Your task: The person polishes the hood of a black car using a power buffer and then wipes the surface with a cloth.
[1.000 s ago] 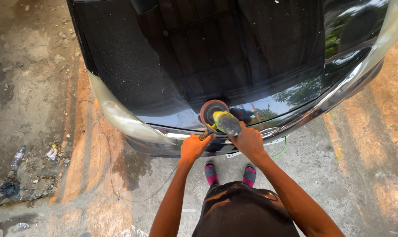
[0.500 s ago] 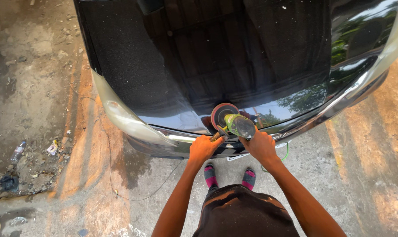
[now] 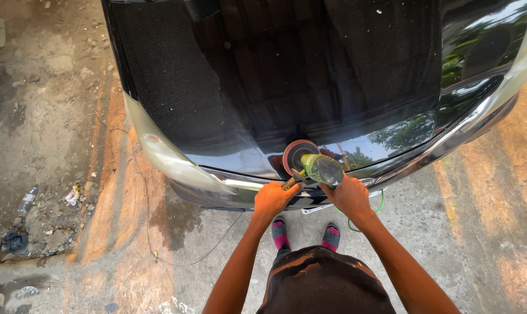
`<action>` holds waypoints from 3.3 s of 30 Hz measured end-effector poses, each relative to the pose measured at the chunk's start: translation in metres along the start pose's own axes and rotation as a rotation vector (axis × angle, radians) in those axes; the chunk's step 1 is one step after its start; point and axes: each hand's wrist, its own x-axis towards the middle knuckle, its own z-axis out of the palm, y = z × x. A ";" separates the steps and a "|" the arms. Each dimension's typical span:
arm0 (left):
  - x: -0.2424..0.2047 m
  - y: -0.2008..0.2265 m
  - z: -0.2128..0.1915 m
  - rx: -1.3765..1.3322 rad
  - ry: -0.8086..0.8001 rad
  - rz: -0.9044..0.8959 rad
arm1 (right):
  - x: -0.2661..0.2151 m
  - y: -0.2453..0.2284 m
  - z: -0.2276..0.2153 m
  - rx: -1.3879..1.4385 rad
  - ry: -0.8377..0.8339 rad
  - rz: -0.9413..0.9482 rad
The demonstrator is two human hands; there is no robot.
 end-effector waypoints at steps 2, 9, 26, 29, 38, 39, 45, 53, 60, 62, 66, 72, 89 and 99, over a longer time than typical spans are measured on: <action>-0.007 -0.005 0.007 0.036 -0.012 -0.008 | -0.008 0.002 0.002 0.020 -0.047 0.010; -0.033 -0.011 0.040 0.022 0.043 0.034 | -0.046 0.027 0.018 0.003 0.022 -0.003; -0.023 -0.005 0.065 0.108 0.036 0.190 | -0.079 0.083 0.066 -0.053 0.157 0.052; -0.037 -0.050 0.055 0.087 0.074 0.144 | -0.076 0.050 0.088 -0.074 0.036 0.032; -0.048 -0.084 0.040 -0.084 0.121 -0.033 | -0.062 -0.002 0.081 0.014 -0.072 -0.097; -0.047 -0.076 0.045 -0.061 0.120 -0.024 | -0.060 0.004 0.076 0.016 -0.091 -0.073; -0.036 -0.005 0.078 0.101 0.085 0.080 | -0.057 0.070 0.039 -0.015 0.023 0.029; -0.006 0.080 0.112 0.078 0.079 0.164 | -0.049 0.146 -0.005 0.041 0.157 0.106; -0.012 0.080 0.116 0.003 0.055 0.108 | -0.038 0.149 -0.012 -0.047 0.054 0.129; -0.017 0.068 0.106 -0.076 0.100 0.080 | -0.031 0.132 -0.009 -0.026 0.009 0.080; -0.030 0.041 0.079 -0.048 0.108 -0.038 | -0.021 0.083 -0.013 0.057 -0.010 -0.161; -0.013 0.018 0.039 -0.129 0.134 -0.034 | 0.028 0.030 -0.036 0.183 -0.386 -0.054; 0.085 -0.006 -0.111 -0.099 0.601 0.584 | 0.080 -0.068 -0.030 1.162 -0.458 0.187; 0.075 -0.008 -0.131 -1.235 0.702 0.277 | 0.151 -0.231 -0.001 0.761 0.162 -0.389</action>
